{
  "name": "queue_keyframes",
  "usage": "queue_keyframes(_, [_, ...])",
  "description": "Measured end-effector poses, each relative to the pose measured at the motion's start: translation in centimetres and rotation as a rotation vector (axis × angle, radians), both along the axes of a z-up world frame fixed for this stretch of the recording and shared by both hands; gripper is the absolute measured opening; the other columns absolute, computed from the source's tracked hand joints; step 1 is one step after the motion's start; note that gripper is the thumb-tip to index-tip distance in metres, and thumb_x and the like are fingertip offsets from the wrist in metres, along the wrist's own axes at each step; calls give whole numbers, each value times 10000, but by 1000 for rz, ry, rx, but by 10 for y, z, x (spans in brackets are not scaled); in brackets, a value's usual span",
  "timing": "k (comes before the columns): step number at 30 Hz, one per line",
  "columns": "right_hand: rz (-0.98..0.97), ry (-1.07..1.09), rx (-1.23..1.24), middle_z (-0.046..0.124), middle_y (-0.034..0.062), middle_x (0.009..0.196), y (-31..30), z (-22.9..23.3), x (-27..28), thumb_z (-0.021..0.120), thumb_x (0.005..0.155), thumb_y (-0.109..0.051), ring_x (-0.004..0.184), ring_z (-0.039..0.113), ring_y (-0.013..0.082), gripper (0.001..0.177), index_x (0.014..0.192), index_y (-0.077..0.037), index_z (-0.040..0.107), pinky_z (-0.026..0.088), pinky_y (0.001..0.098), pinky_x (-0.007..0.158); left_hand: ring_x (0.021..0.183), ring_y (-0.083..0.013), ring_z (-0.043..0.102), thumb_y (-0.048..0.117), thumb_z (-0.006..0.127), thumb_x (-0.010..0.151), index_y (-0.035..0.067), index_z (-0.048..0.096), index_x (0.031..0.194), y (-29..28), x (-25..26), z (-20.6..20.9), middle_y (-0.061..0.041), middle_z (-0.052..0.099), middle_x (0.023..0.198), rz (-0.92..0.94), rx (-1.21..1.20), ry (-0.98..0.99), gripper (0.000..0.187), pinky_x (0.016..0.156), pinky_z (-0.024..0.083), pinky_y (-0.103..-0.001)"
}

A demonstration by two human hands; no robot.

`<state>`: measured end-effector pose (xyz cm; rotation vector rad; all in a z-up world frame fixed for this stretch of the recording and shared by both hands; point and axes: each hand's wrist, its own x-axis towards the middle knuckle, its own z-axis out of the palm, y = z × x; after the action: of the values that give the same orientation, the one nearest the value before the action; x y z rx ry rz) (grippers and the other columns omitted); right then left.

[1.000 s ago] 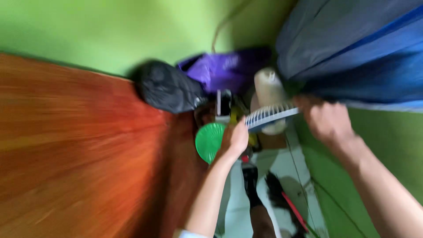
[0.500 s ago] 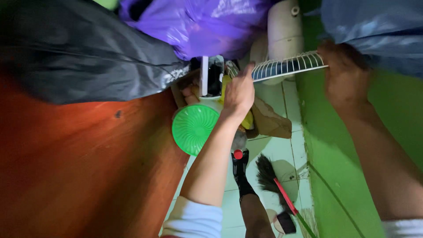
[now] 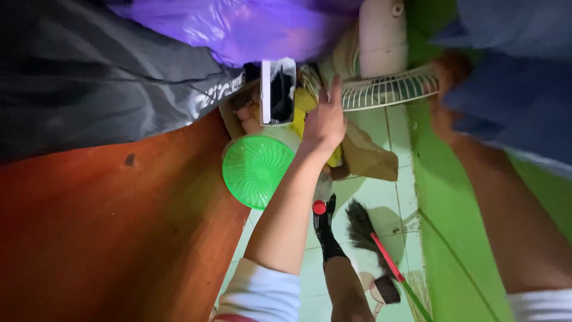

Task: Cleaning and organizing objects in a bedroom including sweeping and handling a fan and vacuum parts.

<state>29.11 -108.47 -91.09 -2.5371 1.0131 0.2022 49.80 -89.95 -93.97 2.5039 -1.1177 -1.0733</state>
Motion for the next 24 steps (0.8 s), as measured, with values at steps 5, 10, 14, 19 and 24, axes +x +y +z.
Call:
queue_keyframes(5, [218,-170,-393,494,312,1544,30,37,-5,734,1052,-157,1467,486,469,562,1549,11,533,381,539,1244,1096,-513,659,205,774,826,162,112,1619,24,-11,15,-326,287,1614,87,-141,129,1034,848,605,-514])
queue_keyframes(10, [-57,-193,-263,500,304,1562,47,12,-25,725,1095,-256,1421,474,489,562,1576,-45,525,377,547,1189,1164,-525,597,209,749,840,180,76,1610,56,-26,72,-323,227,1638,185,-87,208,1023,854,593,-509])
queue_keyframes(14, [-336,-257,-91,559,176,1571,70,20,-13,683,1143,-320,1470,514,344,471,1575,-169,570,408,491,1272,1303,-497,531,240,692,902,188,117,1644,88,-47,95,-290,294,1632,251,-58,262,939,944,564,-487])
queue_keyframes(19, [-439,-366,72,480,188,1608,53,60,43,644,1063,-234,1410,458,368,538,1566,-104,505,400,479,1191,1422,-472,409,176,681,871,129,172,1628,135,-72,100,-308,324,1603,236,-169,234,914,1063,471,-476])
queue_keyframes(24, [209,-351,-99,290,272,1696,49,101,66,587,894,-7,1560,318,445,761,1642,-77,472,347,506,1288,1420,-404,515,112,628,900,108,431,1546,172,-72,107,-218,509,1558,197,-242,45,675,1155,478,-469])
